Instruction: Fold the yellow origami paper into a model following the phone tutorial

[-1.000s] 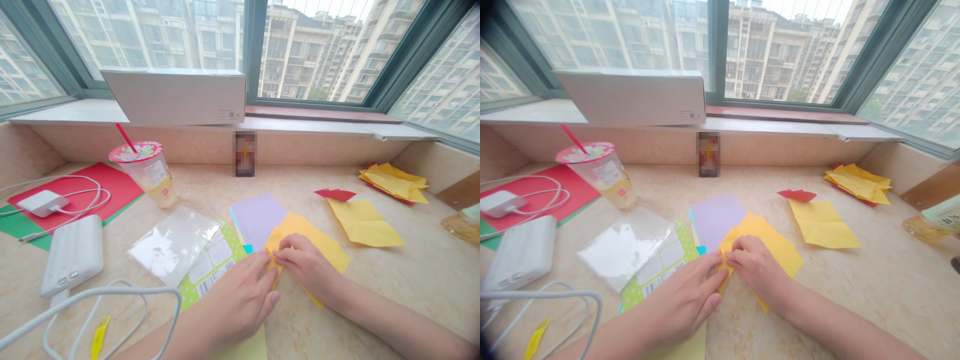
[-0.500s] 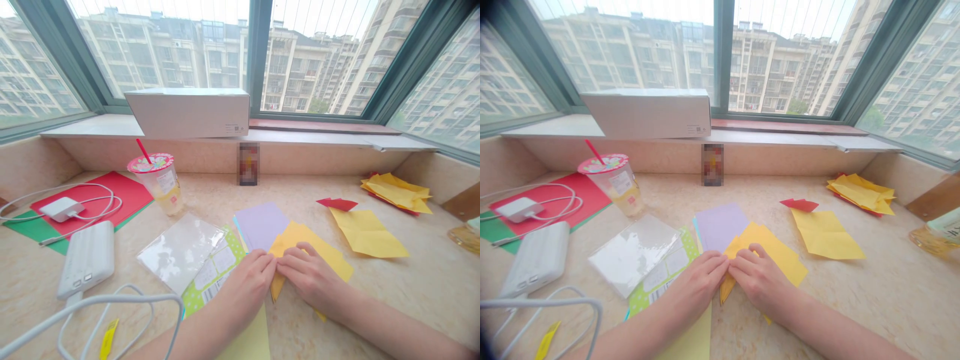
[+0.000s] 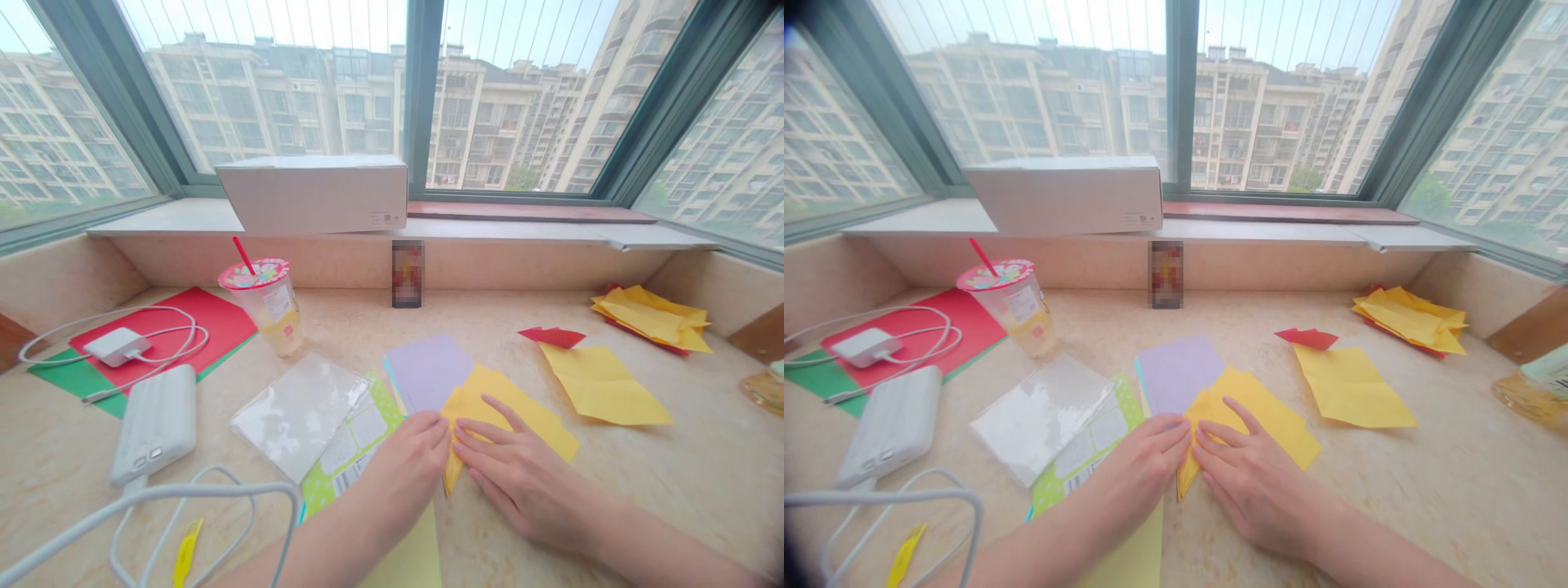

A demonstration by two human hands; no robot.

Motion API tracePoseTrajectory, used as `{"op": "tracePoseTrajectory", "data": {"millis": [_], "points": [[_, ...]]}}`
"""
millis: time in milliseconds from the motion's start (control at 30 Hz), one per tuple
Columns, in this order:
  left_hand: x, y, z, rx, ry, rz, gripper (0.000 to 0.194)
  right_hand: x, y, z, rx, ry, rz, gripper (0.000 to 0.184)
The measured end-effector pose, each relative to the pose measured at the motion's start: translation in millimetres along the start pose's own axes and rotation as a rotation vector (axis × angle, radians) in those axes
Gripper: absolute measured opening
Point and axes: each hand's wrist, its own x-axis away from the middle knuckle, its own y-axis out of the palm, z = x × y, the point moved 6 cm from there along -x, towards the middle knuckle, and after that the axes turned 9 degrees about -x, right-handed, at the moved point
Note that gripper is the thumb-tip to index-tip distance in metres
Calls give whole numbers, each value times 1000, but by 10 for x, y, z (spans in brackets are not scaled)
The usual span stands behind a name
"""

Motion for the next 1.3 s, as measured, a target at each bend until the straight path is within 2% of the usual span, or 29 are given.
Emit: {"op": "tracePoseTrajectory", "data": {"millis": [333,467,633,800,867,933,1067,1200,1300], "points": [[9,25,11,-32,-3,-4,18,-6,75,12,3,19,97,26],[26,-66,55,-137,54,24,17,-134,2,118,7,76,60,22],[68,-101,43,-238,-35,74,9,-269,-87,282,-79,195,-8,11],[65,-1,21,-243,21,34,14,-263,12,459,-233,312,149,16],[49,-5,3,-225,39,17,9,-239,72,534,-285,339,203,15],[35,-38,4,-191,65,12,3,-224,114,579,-264,338,216,15],[34,-101,19,-119,70,4,8,-211,114,528,-101,243,137,24],[57,-95,-16,-72,8,-10,15,-156,-27,391,-24,149,66,25],[62,-103,-56,-20,-28,9,32,-102,-151,317,-44,132,32,23]]}}
